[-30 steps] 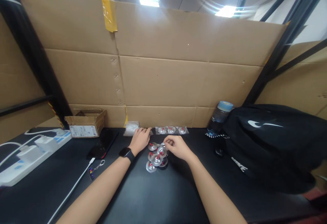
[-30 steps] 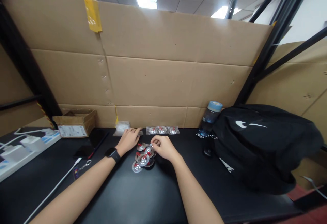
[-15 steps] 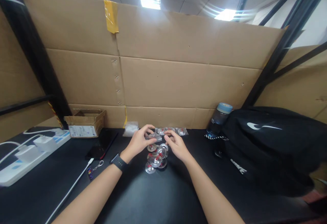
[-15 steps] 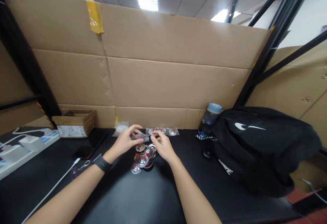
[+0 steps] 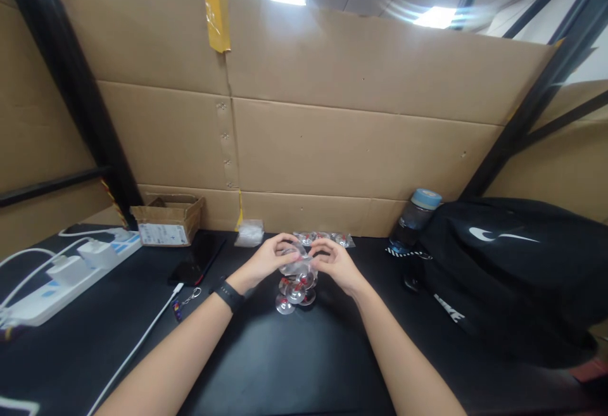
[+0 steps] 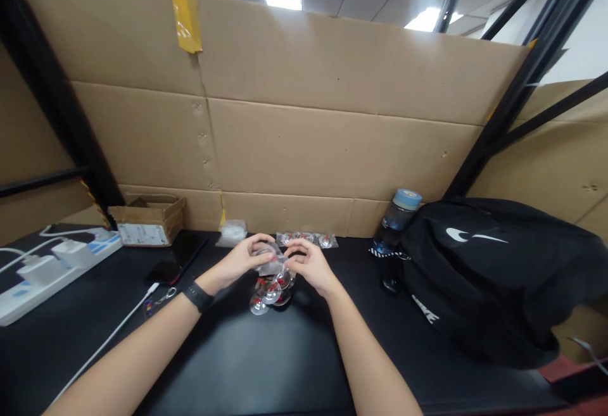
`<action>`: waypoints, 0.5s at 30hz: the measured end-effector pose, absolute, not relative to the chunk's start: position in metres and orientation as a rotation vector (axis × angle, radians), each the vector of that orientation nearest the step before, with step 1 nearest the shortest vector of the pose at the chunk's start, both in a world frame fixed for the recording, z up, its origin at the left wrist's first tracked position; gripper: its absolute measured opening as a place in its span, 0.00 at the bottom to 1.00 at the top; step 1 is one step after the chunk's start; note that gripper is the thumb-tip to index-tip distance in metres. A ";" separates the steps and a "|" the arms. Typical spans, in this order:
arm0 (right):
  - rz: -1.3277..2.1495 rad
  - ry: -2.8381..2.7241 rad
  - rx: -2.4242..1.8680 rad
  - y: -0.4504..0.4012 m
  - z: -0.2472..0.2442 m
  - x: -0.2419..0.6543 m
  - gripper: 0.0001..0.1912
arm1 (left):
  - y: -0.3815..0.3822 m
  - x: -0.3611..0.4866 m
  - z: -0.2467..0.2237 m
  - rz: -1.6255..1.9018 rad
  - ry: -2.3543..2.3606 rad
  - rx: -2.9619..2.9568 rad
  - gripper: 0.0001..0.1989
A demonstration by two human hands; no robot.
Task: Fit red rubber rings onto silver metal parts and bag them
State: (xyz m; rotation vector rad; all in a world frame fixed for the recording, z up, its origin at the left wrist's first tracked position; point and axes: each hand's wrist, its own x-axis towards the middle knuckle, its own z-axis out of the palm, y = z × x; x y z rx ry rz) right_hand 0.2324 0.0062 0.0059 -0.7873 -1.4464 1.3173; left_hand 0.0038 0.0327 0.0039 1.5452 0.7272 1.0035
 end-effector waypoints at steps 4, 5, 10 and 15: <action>1.251 -1.413 -0.797 0.010 0.005 0.237 0.26 | 0.035 -0.005 0.002 0.934 0.583 1.436 0.32; 1.253 -1.419 -0.793 0.011 0.005 0.238 0.26 | 0.036 -0.006 0.001 0.932 0.562 1.424 0.33; 1.351 -1.513 -0.746 0.005 0.008 0.242 0.35 | 0.045 -0.001 -0.008 1.080 0.598 1.348 0.28; 1.342 -1.550 -0.806 0.003 0.010 0.237 0.43 | 0.047 0.006 -0.015 1.085 0.650 1.349 0.24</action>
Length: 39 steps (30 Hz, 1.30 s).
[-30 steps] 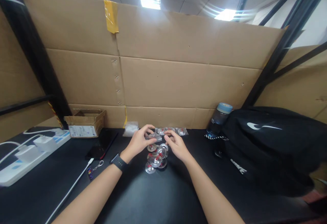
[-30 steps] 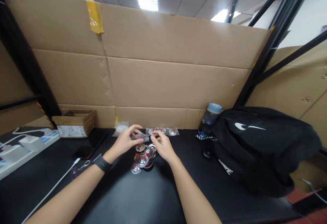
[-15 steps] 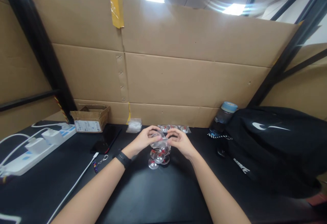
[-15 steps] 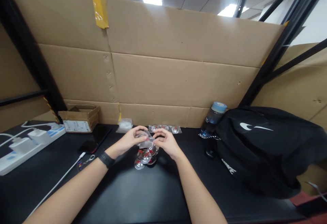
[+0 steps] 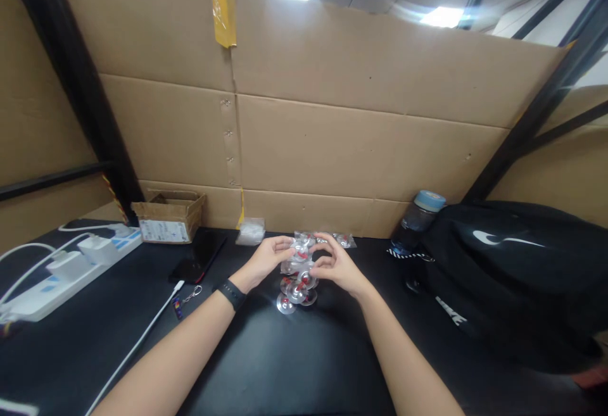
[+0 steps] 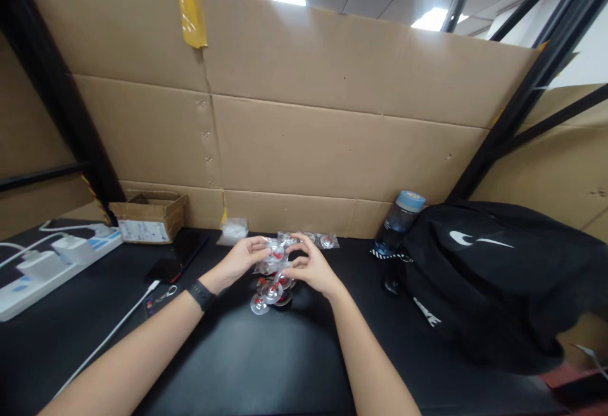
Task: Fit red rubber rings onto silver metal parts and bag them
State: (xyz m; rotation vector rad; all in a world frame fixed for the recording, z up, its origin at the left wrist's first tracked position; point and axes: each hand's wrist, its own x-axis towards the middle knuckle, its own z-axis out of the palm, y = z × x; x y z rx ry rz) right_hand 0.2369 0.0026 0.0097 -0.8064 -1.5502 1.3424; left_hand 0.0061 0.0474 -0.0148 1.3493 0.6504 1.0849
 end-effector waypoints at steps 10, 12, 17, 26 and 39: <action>1.087 -1.566 -0.958 0.017 -0.004 0.236 0.25 | 0.033 0.019 -0.017 1.220 0.766 1.475 0.29; 1.033 -1.534 -0.968 0.016 -0.002 0.237 0.26 | 0.030 0.020 -0.017 1.277 0.833 1.545 0.24; 0.932 -1.480 -0.959 0.016 -0.002 0.237 0.28 | 0.028 0.017 -0.013 1.302 0.817 1.682 0.14; 0.679 -1.684 -1.009 0.013 0.000 0.237 0.09 | 0.030 0.011 -0.011 1.046 0.691 1.801 0.16; 0.931 -1.588 -0.960 0.013 -0.003 0.236 0.16 | 0.034 0.011 -0.017 1.095 0.646 1.779 0.15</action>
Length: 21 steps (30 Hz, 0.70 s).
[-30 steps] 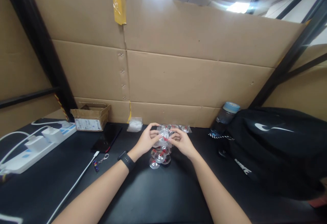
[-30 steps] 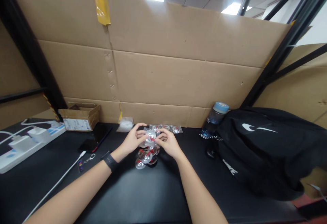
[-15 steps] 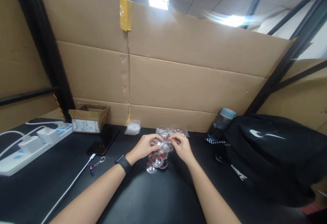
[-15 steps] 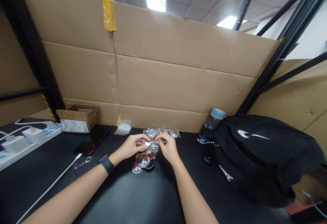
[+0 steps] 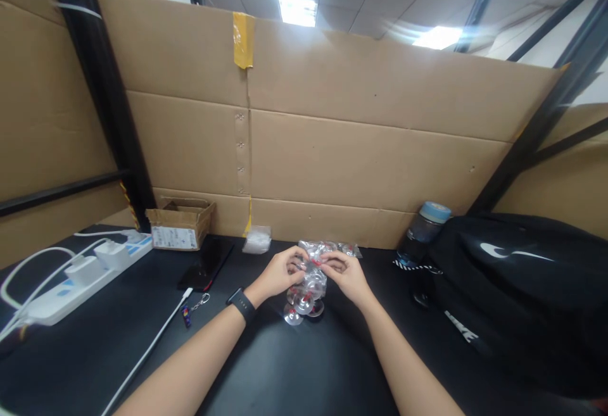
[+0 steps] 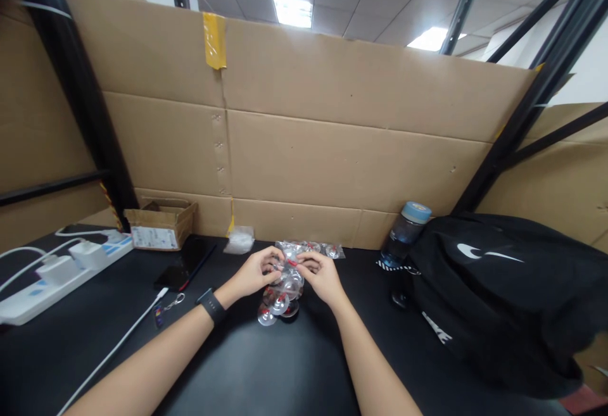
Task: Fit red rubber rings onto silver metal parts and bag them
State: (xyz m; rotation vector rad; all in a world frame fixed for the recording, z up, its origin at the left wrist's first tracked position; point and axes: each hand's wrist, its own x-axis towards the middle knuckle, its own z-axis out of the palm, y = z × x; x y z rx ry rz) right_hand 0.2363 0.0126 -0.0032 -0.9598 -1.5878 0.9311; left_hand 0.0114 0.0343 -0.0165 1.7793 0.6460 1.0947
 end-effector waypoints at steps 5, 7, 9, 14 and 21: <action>1.014 -1.536 -0.967 0.014 0.000 0.244 0.22 | 0.036 0.010 -0.016 1.051 0.619 1.716 0.18; 1.026 -1.539 -0.991 0.014 0.000 0.245 0.24 | 0.037 0.009 -0.016 1.083 0.651 1.747 0.19; 1.017 -1.535 -1.016 0.015 -0.001 0.245 0.25 | 0.038 0.008 -0.017 1.106 0.669 1.742 0.20; 0.965 -1.546 -1.040 0.015 -0.004 0.241 0.24 | 0.040 0.009 -0.021 1.048 0.633 1.665 0.22; 1.003 -1.508 -0.995 0.017 -0.012 0.232 0.23 | 0.038 0.009 -0.019 1.049 0.594 1.694 0.22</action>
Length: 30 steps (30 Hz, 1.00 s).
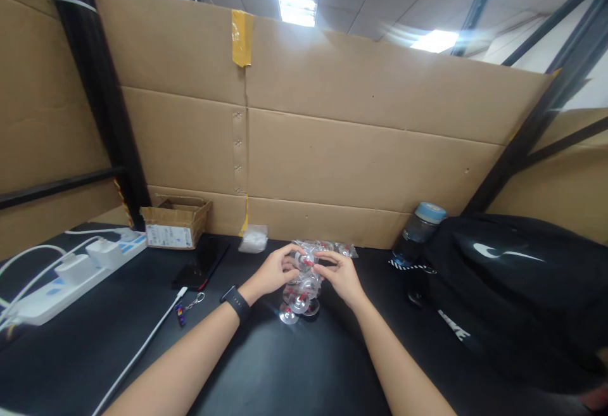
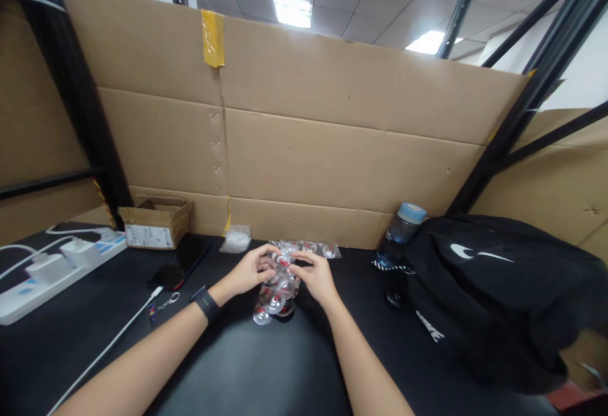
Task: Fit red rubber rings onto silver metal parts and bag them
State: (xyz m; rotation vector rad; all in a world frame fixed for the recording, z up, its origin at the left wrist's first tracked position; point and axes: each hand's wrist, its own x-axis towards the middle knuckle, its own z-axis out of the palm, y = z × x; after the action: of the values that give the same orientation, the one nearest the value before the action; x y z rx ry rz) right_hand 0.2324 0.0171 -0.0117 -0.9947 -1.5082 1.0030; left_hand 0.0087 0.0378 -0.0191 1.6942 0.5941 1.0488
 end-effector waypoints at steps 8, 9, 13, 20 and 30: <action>0.975 -1.539 -0.989 0.011 -0.009 0.223 0.21 | 0.029 0.019 -0.013 1.123 0.422 1.688 0.25; 0.969 -1.543 -0.987 0.011 -0.008 0.224 0.21 | 0.028 0.019 -0.011 1.127 0.410 1.687 0.26; 0.949 -1.564 -1.001 0.011 -0.007 0.226 0.20 | 0.024 0.021 -0.008 1.122 0.387 1.692 0.25; 0.875 -1.582 -1.024 0.010 -0.002 0.231 0.19 | 0.022 0.027 -0.014 1.178 0.414 1.735 0.27; 0.796 -1.557 -0.999 0.011 0.002 0.236 0.16 | 0.026 0.030 -0.023 1.255 0.619 1.757 0.21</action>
State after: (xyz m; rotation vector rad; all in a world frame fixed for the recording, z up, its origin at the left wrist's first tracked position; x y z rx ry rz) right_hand 0.2362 0.0108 0.0019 -0.9993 -1.5571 0.7965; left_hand 0.0295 0.0256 -0.0227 1.7568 0.6186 1.2552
